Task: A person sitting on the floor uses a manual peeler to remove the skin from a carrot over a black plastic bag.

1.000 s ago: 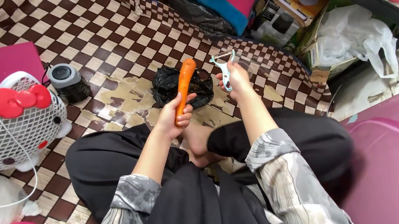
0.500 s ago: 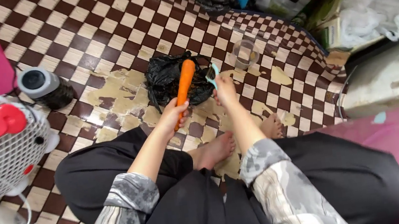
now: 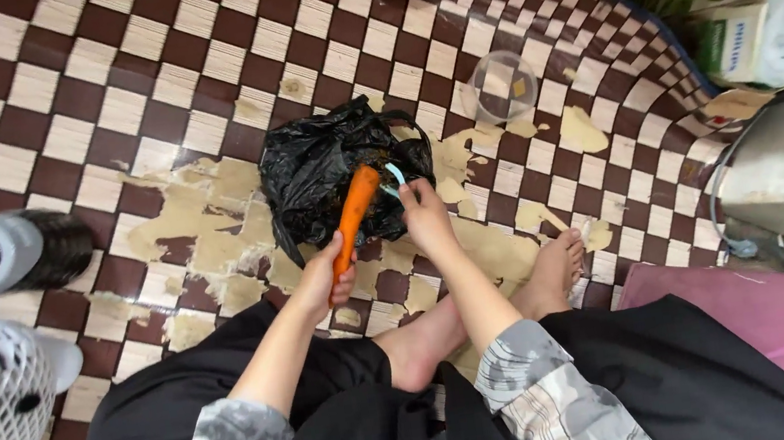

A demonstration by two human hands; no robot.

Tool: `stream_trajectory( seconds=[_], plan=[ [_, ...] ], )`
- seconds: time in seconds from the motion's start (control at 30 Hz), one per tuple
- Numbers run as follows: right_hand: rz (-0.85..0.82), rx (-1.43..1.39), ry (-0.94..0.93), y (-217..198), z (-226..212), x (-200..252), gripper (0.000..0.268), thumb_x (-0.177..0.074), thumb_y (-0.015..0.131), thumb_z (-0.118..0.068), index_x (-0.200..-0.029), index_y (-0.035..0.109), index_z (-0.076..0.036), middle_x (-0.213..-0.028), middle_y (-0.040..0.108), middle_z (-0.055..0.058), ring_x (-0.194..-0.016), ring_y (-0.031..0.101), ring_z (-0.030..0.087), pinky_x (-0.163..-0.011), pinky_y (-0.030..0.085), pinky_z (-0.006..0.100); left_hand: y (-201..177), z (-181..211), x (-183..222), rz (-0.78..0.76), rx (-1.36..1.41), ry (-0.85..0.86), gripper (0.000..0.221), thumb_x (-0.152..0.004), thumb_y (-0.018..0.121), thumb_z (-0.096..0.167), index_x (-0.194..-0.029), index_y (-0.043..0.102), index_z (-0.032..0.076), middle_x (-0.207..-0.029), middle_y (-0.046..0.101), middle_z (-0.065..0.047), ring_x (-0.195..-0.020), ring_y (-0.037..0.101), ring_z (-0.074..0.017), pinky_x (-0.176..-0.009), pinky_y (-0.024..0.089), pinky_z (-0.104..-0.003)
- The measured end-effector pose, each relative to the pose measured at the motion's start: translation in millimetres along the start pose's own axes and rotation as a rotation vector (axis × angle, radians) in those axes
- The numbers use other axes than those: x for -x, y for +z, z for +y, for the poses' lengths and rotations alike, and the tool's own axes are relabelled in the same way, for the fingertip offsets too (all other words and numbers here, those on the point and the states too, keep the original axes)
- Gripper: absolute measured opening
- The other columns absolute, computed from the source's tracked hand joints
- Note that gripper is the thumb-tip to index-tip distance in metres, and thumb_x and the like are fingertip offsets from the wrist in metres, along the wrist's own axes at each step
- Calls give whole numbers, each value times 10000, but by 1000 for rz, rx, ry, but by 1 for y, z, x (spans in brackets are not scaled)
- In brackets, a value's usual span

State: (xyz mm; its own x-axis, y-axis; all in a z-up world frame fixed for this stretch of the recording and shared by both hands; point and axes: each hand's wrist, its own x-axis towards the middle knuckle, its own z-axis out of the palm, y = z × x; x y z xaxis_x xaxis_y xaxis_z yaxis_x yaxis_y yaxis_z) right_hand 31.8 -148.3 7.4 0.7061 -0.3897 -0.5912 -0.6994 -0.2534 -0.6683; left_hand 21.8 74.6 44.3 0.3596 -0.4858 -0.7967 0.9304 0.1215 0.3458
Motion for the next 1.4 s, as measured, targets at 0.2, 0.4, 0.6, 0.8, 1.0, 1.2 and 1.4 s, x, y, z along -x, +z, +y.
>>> stream_trajectory(
  seconds=[0.2,0.4,0.6,0.8,1.0,1.2,1.4],
  plan=[
    [23,143,-97,-4,-33,18,294,-1123,388,-301,-1088,565,-69,-715,567,133,-622,556,235,-581,462,370,-2,-5,-25,47,-48,17,516,-1059,406,586,-982,498,84,-587,314,-1,-380,289,-99,-319,231,-221],
    [23,244,-21,6,-70,52,301,-1105,395,-323,-1162,562,-78,-804,646,204,-828,681,417,-717,515,516,4,-4,-24,79,-107,81,410,-1077,433,471,-1030,514,71,-600,363,-36,-378,350,-143,-297,286,-254],
    [-49,330,18,13,-72,73,295,-1088,382,-391,-1143,540,-149,-937,695,286,-1043,667,527,-892,515,613,6,-3,-20,117,-120,96,385,-1084,410,447,-1035,512,79,-611,351,-36,-387,347,-129,-300,278,-235],
    [-35,331,-5,11,-92,73,352,-1089,323,-368,-1182,524,-95,-1035,686,336,-1097,647,552,-937,495,648,10,0,-12,100,-121,104,382,-1088,389,450,-1021,496,89,-604,333,-20,-385,323,-113,-299,259,-223],
    [-27,413,-7,24,-73,79,350,-1088,334,-390,-1196,556,-142,-955,710,279,-1041,675,521,-891,529,615,6,-1,-16,128,-93,67,401,-1079,393,461,-1264,496,121,-612,316,5,-394,309,-94,-294,237,-214],
    [29,413,-58,16,-99,83,316,-1099,335,-295,-1213,557,-101,-917,718,277,-983,704,511,-839,557,613,14,-7,-15,120,-90,51,430,-1076,403,465,-1345,481,140,-595,324,-12,-384,323,-113,-298,245,-218],
    [24,493,-87,26,-71,82,333,-1084,377,-330,-1277,525,-103,-937,680,351,-993,670,562,-855,522,668,-2,-15,-32,166,-143,58,403,-1067,425,478,-1302,550,175,-594,375,-29,-404,358,-128,-300,242,-222]
  ],
)
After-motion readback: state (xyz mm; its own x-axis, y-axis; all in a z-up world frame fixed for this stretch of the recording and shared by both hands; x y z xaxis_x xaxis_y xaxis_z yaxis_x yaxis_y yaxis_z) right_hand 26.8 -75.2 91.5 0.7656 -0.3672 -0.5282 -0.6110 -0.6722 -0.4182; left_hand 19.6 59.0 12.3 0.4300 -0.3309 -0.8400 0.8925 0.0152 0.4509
